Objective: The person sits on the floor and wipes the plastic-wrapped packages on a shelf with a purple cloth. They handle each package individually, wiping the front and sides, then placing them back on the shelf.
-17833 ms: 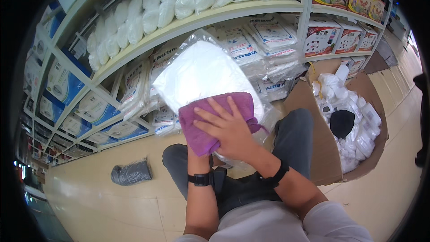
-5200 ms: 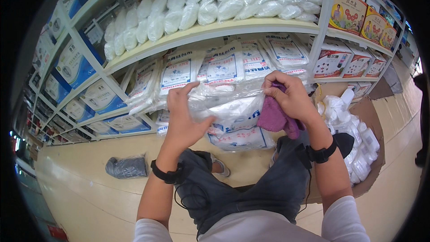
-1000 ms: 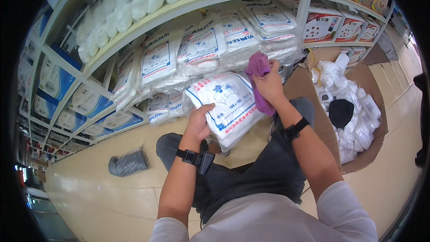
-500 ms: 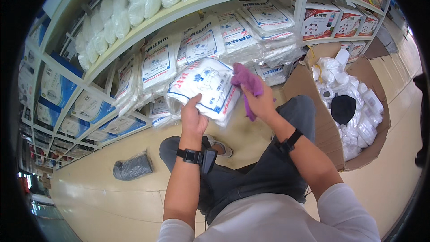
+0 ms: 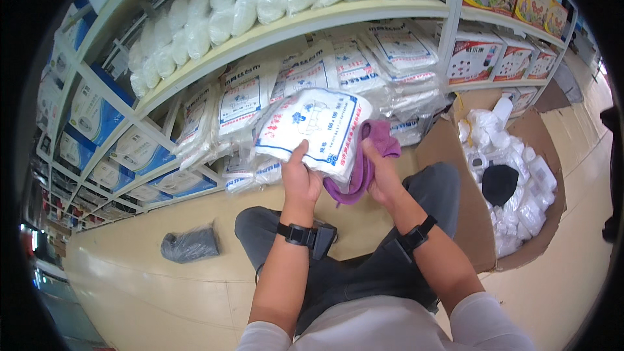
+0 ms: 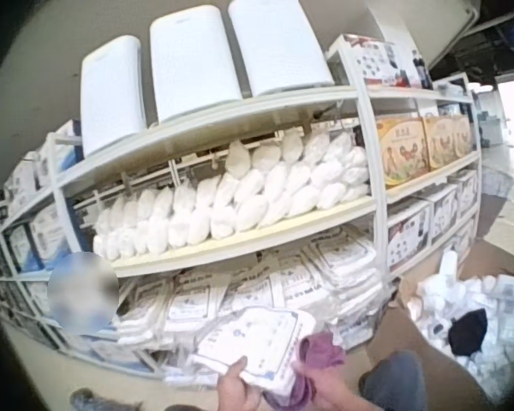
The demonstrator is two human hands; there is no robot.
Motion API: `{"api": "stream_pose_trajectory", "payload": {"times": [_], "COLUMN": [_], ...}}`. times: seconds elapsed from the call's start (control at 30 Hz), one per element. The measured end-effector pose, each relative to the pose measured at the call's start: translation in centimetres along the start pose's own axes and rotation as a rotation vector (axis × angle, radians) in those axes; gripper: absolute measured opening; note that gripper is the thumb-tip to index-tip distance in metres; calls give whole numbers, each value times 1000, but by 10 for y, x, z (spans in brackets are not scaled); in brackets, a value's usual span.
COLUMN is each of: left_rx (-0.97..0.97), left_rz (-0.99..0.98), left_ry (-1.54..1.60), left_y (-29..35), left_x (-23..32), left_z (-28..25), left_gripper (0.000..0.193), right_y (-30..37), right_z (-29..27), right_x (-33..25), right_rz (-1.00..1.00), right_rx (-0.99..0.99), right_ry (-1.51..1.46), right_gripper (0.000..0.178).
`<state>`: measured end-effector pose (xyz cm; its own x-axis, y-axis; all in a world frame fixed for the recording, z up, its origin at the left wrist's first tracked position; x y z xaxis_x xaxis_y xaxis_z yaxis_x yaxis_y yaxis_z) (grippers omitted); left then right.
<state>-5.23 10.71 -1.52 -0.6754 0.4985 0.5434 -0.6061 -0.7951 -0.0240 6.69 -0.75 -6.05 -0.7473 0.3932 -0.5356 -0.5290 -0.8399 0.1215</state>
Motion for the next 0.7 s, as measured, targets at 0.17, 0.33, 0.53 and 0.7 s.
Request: {"api": "stream_pose_trajectory", "payload": {"times": [0.17,0.33,0.53,0.7], "left_rx": [40,-25,-83,-180], "left_rz": [63,-28,-4,-211], "left_ry": [-114,89,-83,-165], "left_y": [7,1,22,28], "left_x": [14,22,17,15], "left_z": [9,2,1,-13], "left_gripper": [54,56,64,64], "right_y": [4,-1,-3,-7], "right_z": [15,10,-8,-15], "right_x": [-27,-45,-53,-77], "right_rz": [0,-198,-178,-114], "right_rx": [-10,-49,17,-83], "right_ry": [217,577,488,-16], "right_gripper": [58,69,65,49]}}
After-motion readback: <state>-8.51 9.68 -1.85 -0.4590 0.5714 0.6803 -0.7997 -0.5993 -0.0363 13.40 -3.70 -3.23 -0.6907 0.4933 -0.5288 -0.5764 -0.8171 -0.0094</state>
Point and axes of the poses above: each hand's wrist, its own y-axis away from the middle knuckle, its own z-axis out of the palm, x = y × z, the point moved 7 cm from there along -y, towards the middle knuckle, and after that the axes turned 1 degree about -z, right-handed, at the moved point
